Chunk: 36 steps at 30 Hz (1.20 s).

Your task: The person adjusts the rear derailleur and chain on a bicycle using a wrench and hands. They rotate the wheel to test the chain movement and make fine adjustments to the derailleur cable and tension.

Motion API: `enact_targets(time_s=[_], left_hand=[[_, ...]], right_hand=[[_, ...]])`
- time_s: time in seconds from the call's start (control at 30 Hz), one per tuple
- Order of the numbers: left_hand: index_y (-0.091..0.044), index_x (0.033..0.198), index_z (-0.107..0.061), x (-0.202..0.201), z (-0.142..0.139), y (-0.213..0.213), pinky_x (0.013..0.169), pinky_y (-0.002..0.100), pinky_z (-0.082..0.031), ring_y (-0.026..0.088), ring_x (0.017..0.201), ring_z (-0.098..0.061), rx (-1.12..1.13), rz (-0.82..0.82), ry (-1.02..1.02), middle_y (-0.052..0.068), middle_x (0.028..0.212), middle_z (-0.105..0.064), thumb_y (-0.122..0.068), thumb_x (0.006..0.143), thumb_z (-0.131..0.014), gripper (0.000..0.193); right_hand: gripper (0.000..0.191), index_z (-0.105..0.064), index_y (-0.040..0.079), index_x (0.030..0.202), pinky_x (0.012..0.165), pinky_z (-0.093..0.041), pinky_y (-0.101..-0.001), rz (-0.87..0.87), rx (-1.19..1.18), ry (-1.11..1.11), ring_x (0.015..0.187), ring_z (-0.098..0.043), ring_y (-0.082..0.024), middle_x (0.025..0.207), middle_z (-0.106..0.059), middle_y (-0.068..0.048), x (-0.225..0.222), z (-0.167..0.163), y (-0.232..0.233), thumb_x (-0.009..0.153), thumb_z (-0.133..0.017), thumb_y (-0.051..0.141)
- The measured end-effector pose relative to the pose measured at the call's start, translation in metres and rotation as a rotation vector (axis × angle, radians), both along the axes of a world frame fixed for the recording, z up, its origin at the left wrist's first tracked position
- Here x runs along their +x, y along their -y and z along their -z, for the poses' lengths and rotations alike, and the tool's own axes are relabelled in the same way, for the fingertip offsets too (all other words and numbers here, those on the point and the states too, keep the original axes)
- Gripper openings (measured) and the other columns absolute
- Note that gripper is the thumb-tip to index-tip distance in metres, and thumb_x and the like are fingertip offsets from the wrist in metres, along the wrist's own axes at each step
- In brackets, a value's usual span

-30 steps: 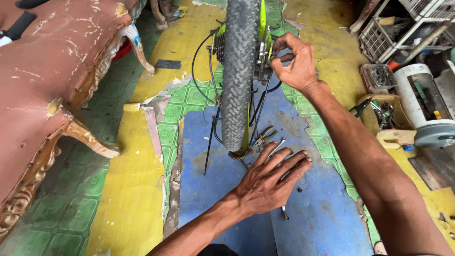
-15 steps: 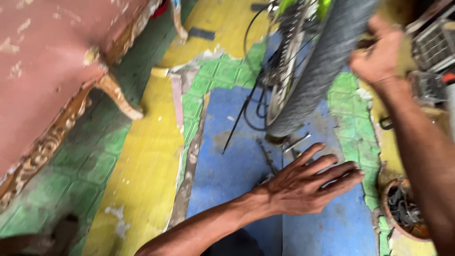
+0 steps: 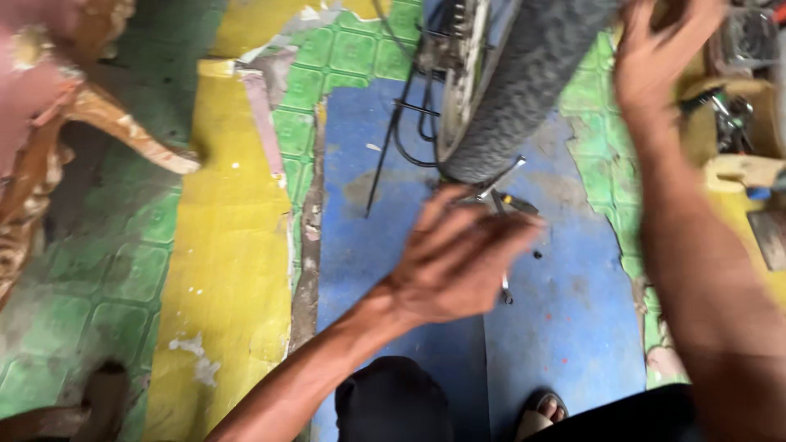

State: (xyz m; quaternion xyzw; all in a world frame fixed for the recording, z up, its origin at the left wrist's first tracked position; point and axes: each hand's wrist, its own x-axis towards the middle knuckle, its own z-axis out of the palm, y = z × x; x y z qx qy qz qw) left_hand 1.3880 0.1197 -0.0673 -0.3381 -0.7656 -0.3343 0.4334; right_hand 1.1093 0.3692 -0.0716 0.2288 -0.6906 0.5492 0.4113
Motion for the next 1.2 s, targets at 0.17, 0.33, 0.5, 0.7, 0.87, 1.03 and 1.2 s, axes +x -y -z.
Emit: enact_targets(time_s=[0.17, 0.33, 0.5, 0.7, 0.87, 1.03, 1.2], left_hand=[[0.0, 0.124, -0.065, -0.009, -0.005, 0.012, 0.098, 0.045, -0.046, 0.022, 0.098, -0.067, 0.147, -0.021, 0.056, 0.009, 0.114, -0.073, 0.0, 0.098, -0.073, 0.027], [0.001, 0.12, -0.065, -0.017, -0.014, 0.005, 0.096, 0.048, -0.047, 0.026, 0.094, -0.067, 0.14, -0.067, 0.063, 0.011, 0.112, -0.072, 0.001, 0.095, -0.074, 0.026], [0.0, 0.12, -0.065, -0.032, -0.024, -0.004, 0.096, 0.05, -0.048, 0.028, 0.093, -0.066, 0.123, -0.111, 0.046, 0.012, 0.108, -0.07, 0.0, 0.094, -0.075, 0.027], [-0.001, 0.126, -0.059, -0.061, -0.042, -0.021, 0.095, 0.051, -0.051, 0.032, 0.099, -0.061, 0.125, -0.142, -0.026, 0.015, 0.115, -0.059, -0.006, 0.092, -0.08, 0.04], [-0.002, 0.133, -0.049, -0.073, -0.047, -0.033, 0.1, 0.046, -0.047, 0.031, 0.114, -0.057, 0.235, -0.191, 0.009, 0.016, 0.128, -0.049, -0.012, 0.087, -0.084, 0.059], [0.0, 0.14, -0.042, -0.077, -0.056, -0.041, 0.114, 0.046, -0.045, 0.035, 0.13, -0.053, 0.315, -0.209, 0.073, 0.021, 0.139, -0.048, -0.014, 0.086, -0.083, 0.069], [0.0, 0.147, -0.034, -0.078, -0.074, -0.049, 0.119, 0.047, -0.043, 0.036, 0.134, -0.052, 0.343, -0.127, 0.081, 0.023, 0.143, -0.046, -0.014, 0.088, -0.083, 0.078]], right_hand=[[0.013, -0.07, 0.01, 0.104, 0.071, -0.053, -0.0395, 0.335, 0.488, 0.18, 0.08, -0.066, -0.028, 0.092, -0.069, -0.01, 0.076, 0.135, 0.024, 0.101, -0.057, 0.007], [0.028, -0.073, 0.01, 0.097, 0.078, -0.057, -0.0476, 0.033, 0.786, 0.869, 0.086, -0.072, -0.037, 0.091, -0.075, -0.016, 0.134, 0.197, 0.055, 0.082, -0.069, 0.034], [0.03, -0.068, 0.011, 0.101, 0.086, -0.054, -0.0544, 0.121, 0.913, 1.108, 0.102, -0.068, -0.042, 0.105, -0.072, -0.019, 0.143, 0.188, 0.066, 0.094, -0.064, 0.039], [0.02, -0.065, 0.012, 0.105, 0.089, -0.053, -0.0561, 0.075, 1.033, 1.045, 0.101, -0.069, -0.043, 0.107, -0.072, -0.021, 0.117, 0.158, 0.062, 0.096, -0.056, 0.028], [0.047, -0.056, 0.007, 0.114, 0.082, -0.057, -0.0538, -0.033, 1.194, 1.064, 0.096, -0.069, -0.043, 0.104, -0.071, -0.022, 0.102, 0.15, 0.04, 0.075, -0.073, 0.026], [0.019, -0.059, 0.008, 0.108, 0.075, -0.054, -0.0555, 0.165, 0.718, 0.928, 0.085, -0.069, -0.045, 0.088, -0.071, -0.024, 0.089, 0.146, -0.001, 0.095, -0.059, 0.021], [0.012, -0.053, 0.001, 0.105, 0.07, -0.052, -0.0353, 0.212, -0.046, 0.474, 0.078, -0.061, -0.021, 0.088, -0.064, -0.012, 0.039, 0.087, -0.05, 0.107, -0.053, 0.012]])
